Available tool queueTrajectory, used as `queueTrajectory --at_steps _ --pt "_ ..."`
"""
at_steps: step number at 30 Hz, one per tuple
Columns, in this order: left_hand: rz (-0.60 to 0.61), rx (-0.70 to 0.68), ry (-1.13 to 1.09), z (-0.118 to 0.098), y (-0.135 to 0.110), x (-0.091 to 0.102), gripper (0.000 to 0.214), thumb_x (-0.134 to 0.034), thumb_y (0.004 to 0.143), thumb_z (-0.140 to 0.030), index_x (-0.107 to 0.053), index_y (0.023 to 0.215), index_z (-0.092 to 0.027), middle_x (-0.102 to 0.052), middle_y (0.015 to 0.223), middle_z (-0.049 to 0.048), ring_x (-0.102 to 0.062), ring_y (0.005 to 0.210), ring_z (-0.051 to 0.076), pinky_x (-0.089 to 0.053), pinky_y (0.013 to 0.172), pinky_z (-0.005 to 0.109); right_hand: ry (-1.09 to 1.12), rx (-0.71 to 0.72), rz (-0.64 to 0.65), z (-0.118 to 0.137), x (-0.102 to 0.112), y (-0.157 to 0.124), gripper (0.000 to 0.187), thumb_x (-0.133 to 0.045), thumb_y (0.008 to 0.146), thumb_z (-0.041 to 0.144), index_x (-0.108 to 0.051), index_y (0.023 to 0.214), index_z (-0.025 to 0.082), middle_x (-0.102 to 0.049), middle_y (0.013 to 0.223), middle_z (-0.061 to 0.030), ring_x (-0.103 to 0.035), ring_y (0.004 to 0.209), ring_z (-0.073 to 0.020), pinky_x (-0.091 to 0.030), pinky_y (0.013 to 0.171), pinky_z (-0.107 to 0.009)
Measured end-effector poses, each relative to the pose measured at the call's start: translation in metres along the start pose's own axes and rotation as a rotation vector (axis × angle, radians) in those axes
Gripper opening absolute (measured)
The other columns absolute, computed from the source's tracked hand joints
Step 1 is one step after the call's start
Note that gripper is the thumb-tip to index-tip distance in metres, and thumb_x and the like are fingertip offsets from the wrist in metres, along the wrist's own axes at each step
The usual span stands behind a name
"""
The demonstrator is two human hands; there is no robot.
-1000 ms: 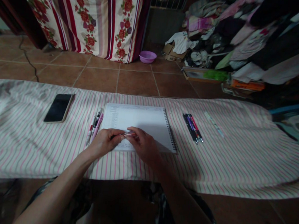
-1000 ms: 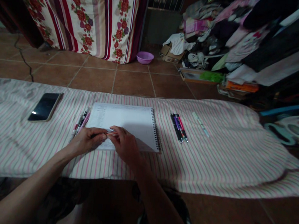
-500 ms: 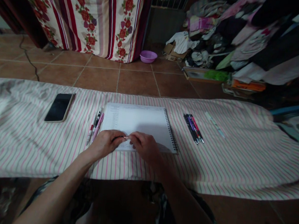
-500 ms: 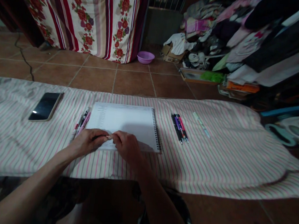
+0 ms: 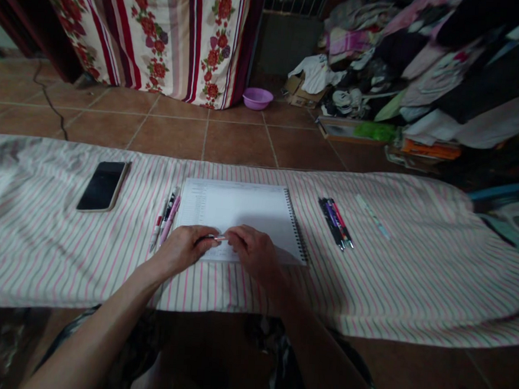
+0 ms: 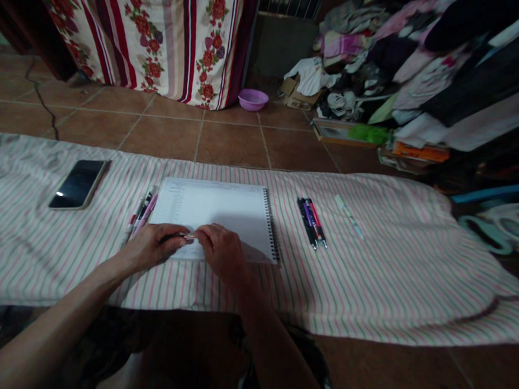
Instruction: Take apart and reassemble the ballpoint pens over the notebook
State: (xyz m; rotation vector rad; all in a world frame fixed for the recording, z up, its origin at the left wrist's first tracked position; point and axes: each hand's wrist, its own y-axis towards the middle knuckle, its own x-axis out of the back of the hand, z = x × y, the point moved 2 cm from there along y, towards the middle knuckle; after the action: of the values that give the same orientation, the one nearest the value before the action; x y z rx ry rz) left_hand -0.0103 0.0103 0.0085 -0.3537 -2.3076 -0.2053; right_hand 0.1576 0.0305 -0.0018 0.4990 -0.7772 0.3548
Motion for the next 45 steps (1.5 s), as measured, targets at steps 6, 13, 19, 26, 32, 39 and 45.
queueTrajectory --at_steps 6,13,19,26,32,39,45 --pt "-0.022 -0.012 -0.016 0.001 0.001 0.001 0.028 -0.045 0.085 -0.036 -0.066 0.090 -0.018 -0.069 0.078 0.0027 -0.061 0.068 0.014 -0.043 0.061 0.022 0.123 -0.034 -0.067 -0.003 -0.001 0.000 0.019 -0.048 0.085 0.025 -0.059 0.099 0.017 -0.066 0.090 -0.0077 -0.062 0.079 -0.0167 -0.047 0.071 -0.028" --pt "-0.023 0.007 -0.008 0.002 0.002 0.000 0.029 -0.045 0.084 -0.037 -0.066 0.092 -0.018 -0.068 0.075 0.0025 -0.060 0.065 0.014 -0.042 0.058 0.022 0.156 -0.040 -0.110 -0.005 -0.001 -0.001 0.015 -0.051 0.083 0.021 -0.057 0.096 0.019 -0.065 0.088 -0.0061 -0.062 0.079 -0.0167 -0.049 0.071 -0.028" --pt "-0.041 -0.001 0.056 0.001 0.001 0.001 0.027 -0.045 0.084 -0.033 -0.066 0.092 -0.018 -0.069 0.080 0.0039 -0.061 0.068 0.014 -0.043 0.061 0.023 0.176 -0.022 -0.107 -0.006 0.000 0.001 0.013 -0.051 0.081 0.016 -0.058 0.092 0.018 -0.063 0.086 -0.0064 -0.061 0.077 -0.0162 -0.049 0.070 -0.028" --pt "-0.037 0.010 0.145 -0.002 -0.001 0.003 0.027 -0.043 0.084 -0.032 -0.066 0.089 -0.018 -0.067 0.075 0.0024 -0.058 0.063 0.013 -0.039 0.055 0.021 0.224 -0.090 -0.116 -0.012 0.001 0.001 0.014 -0.052 0.079 0.013 -0.060 0.089 0.019 -0.063 0.080 -0.0034 -0.060 0.071 -0.0141 -0.048 0.065 -0.026" --pt "-0.037 -0.001 0.204 -0.008 0.001 0.005 0.026 -0.043 0.084 -0.030 -0.065 0.087 -0.018 -0.067 0.078 0.0037 -0.058 0.066 0.013 -0.039 0.058 0.022 0.249 -0.123 -0.115 -0.011 0.001 0.001 0.012 -0.050 0.079 0.015 -0.060 0.085 0.019 -0.063 0.079 -0.0030 -0.060 0.073 -0.0144 -0.049 0.067 -0.027" --pt "-0.058 0.008 0.192 -0.007 0.002 0.004 0.027 -0.043 0.084 -0.033 -0.065 0.089 -0.020 -0.068 0.082 0.0039 -0.060 0.069 0.015 -0.041 0.057 0.023 0.380 -0.245 -0.100 -0.016 -0.001 -0.001 0.015 -0.047 0.081 0.020 -0.059 0.089 0.020 -0.065 0.076 -0.0027 -0.064 0.071 -0.0151 -0.052 0.069 -0.030" --pt "-0.109 -0.021 0.113 -0.001 0.002 0.001 0.032 -0.048 0.082 -0.033 -0.060 0.107 -0.017 -0.067 0.090 0.0061 -0.061 0.079 0.017 -0.046 0.068 0.026 0.559 -0.299 -0.126 -0.020 -0.003 -0.003 0.029 -0.054 0.077 0.022 -0.056 0.106 0.022 -0.064 0.095 -0.0046 -0.065 0.078 -0.0158 -0.054 0.073 -0.032"
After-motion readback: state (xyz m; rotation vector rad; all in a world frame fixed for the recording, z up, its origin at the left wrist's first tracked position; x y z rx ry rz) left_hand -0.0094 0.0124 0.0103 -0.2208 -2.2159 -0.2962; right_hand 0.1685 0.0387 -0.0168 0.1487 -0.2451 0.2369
